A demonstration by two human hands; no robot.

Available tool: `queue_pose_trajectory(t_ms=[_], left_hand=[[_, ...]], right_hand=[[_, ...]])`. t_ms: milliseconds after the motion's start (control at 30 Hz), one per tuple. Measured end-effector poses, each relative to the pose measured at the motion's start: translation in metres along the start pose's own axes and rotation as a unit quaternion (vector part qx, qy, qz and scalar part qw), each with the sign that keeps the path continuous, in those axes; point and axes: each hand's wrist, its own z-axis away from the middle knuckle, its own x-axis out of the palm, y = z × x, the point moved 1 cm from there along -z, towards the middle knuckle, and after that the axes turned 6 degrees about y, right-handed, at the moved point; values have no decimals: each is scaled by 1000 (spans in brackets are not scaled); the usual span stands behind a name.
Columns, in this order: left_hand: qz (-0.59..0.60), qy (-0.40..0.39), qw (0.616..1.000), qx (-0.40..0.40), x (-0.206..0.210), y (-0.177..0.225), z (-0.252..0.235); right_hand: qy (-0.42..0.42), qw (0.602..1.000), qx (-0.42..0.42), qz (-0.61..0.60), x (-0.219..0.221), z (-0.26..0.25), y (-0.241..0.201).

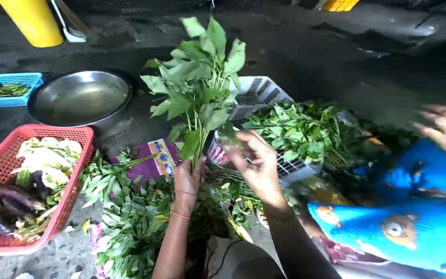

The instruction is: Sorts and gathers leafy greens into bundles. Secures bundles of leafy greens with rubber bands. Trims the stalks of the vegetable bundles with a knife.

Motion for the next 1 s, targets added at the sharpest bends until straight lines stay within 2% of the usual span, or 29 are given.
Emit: queue_pose_trajectory(t_ms=[67,133,200,300,400,500,600,700,767,833,933,1000], left_hand=[[-33,5,999,30,1,-1,0],[-44,12,998,51,0,-1,2],[-16,21,998,59,-1,-1,3],[35,-6,999,34,-5,5,4],[23,-25,999,31,-6,10,5],[-13,-30,995,96,-3,6,3],[-26,-10,990,138,2,1,3],[-9,19,986,166,8,-1,5],[-11,37,985,167,9,1,7],[-37,55,983,169,8,2,8],[-54,78,977,191,8,2,8],[-43,62,980,182,10,4,10]], right_hand=[[-6,998,-42,37,11,-14,-7],[4,994,-29,109,18,-24,-2],[26,991,30,128,18,-27,11],[77,985,141,61,12,-21,25],[113,977,179,15,5,-10,29],[126,984,124,-37,2,4,25],[51,994,64,-70,13,16,10],[26,998,63,-6,28,16,6],[48,995,47,68,29,15,9],[84,989,-5,125,27,17,12],[80,986,-63,135,27,20,11],[50,994,-26,98,31,21,14]])
